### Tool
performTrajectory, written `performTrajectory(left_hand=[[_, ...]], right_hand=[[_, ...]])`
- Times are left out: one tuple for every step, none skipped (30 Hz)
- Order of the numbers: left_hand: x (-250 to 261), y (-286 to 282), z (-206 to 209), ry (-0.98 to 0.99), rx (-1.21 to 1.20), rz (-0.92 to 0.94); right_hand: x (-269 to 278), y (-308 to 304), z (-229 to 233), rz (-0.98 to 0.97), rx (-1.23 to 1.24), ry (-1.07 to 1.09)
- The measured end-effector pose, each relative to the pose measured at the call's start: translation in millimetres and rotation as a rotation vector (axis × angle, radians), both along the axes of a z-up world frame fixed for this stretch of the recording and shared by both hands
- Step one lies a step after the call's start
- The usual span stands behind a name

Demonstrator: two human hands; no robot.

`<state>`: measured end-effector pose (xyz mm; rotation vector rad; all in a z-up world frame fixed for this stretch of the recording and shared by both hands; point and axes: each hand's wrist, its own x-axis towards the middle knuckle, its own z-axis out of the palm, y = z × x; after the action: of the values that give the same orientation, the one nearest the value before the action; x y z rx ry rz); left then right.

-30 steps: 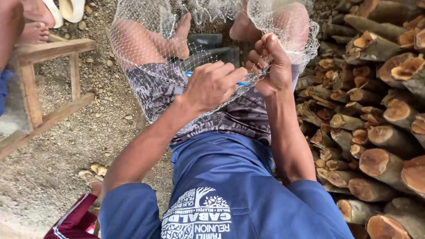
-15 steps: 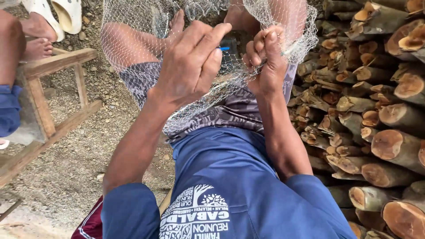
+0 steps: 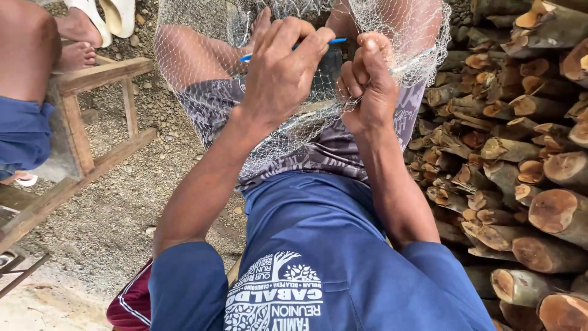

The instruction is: The person is repairing a white mesh fishing net using a blue plastic netting needle while sitting on a low wooden stool.

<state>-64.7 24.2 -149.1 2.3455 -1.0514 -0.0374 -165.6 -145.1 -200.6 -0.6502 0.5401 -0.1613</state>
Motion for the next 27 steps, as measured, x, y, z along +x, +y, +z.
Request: performTrajectory(left_hand=[[0.4,-3.6,-4.7,-0.069,-0.018,0.008],[0.3,-7.9,-9.5,-0.136,-0.038,0.013],[-1.0,-10.7,-8.2,-0.135,-0.038,0.01],[-1.5,-13.9,-7.2,-0.135,-0.053,0.009],[-2.0,-16.9,-6.1,-0.135,-0.069,0.007],[-3.4,-18.9,-5.8,-0.134,-0.07,0.005],[-4.8,-20.8,-5.6,-0.085,-0.143,0.001],[-6.1,-22.3,-5.4,-0.036,-0.215,-0.002],[-8.2,-21.8,-7.5,-0.035,-0.216,-0.002],[-9.3,-20.9,-9.2,0.002,-0.253,-0.001],[-10.4,-19.8,-10.8,0.039,-0.291,0.0],[-10.8,-18.6,-16.1,0.037,-0.291,0.002],[-11.1,-17.3,-21.5,0.046,-0.327,-0.018],[-12.0,-16.4,-27.2,0.056,-0.364,-0.038],[-12.2,-18.8,-38.4,0.055,-0.365,-0.037],[-12.2,-20.9,-49.5,0.0,-0.364,-0.064],[-12.1,-22.9,-60.5,-0.056,-0.364,-0.091],[-15.3,-27.5,-62.1,-0.058,-0.365,-0.088],[-18.5,-32.4,-64.0,-0.016,-0.423,-0.083],[-21.9,-37.9,-66.0,0.027,-0.482,-0.08],[-26.7,-41.4,-50.1,0.026,-0.484,-0.079],[-31.9,-44.5,-34.0,-0.038,-0.464,-0.027],[-37.0,-47.7,-18.3,-0.101,-0.444,0.025],[-47.4,-42.3,3.9,-0.097,-0.443,0.025],[-57.5,-37.0,26.1,-0.145,-0.455,0.008],[-66.4,-32.3,48.0,-0.196,-0.468,-0.011],[-75.8,-26.6,51.6,-0.194,-0.469,-0.012]], right_hand=[[-0.7,-0.7,-0.6,0.005,0.01,-0.001],[-2.4,-1.8,-0.9,0.007,0.019,-0.001],[-3.3,-1.4,-0.2,0.005,0.02,0.0],[-3.3,-1.4,0.5,0.015,0.023,-0.002],[-3.3,-1.3,1.1,0.026,0.026,-0.004],[-3.1,-1.3,2.8,0.024,0.025,-0.004],[-2.8,-1.2,4.3,0.021,0.064,-0.019],[-2.4,-0.8,5.9,0.019,0.103,-0.032],[-2.2,-1.0,8.4,0.019,0.102,-0.031],[-0.6,-1.0,10.7,0.022,0.12,-0.037],[0.9,-0.7,13.2,0.026,0.138,-0.043],[1.3,-0.5,12.8,0.029,0.138,-0.045],[1.8,0.0,12.3,0.043,0.108,-0.034],[1.6,0.0,11.9,0.056,0.077,-0.022],[-1.1,0.7,5.1,0.058,0.076,-0.023],[-3.3,1.6,-1.7,0.039,0.071,0.048],[-5.5,2.5,-8.4,0.019,0.066,0.119],[-5.3,3.3,-10.7,0.022,0.064,0.117],[-5.1,3.9,-13.0,0.009,0.101,0.141],[-5.5,4.1,-15.4,-0.006,0.136,0.165],[-5.7,3.3,-19.2,-0.006,0.134,0.164],[-6.5,2.9,-23.0,0.011,0.149,0.082],[-7.1,2.3,-27.1,0.027,0.164,-0.001],[-10.0,0.4,-38.2,0.026,0.164,0.004],[-12.9,-1.7,-49.4,0.06,0.241,-0.046],[-14.5,-4.4,-61.0,0.093,0.317,-0.1],[-12.8,-4.1,-46.3,0.091,0.317,-0.098]])
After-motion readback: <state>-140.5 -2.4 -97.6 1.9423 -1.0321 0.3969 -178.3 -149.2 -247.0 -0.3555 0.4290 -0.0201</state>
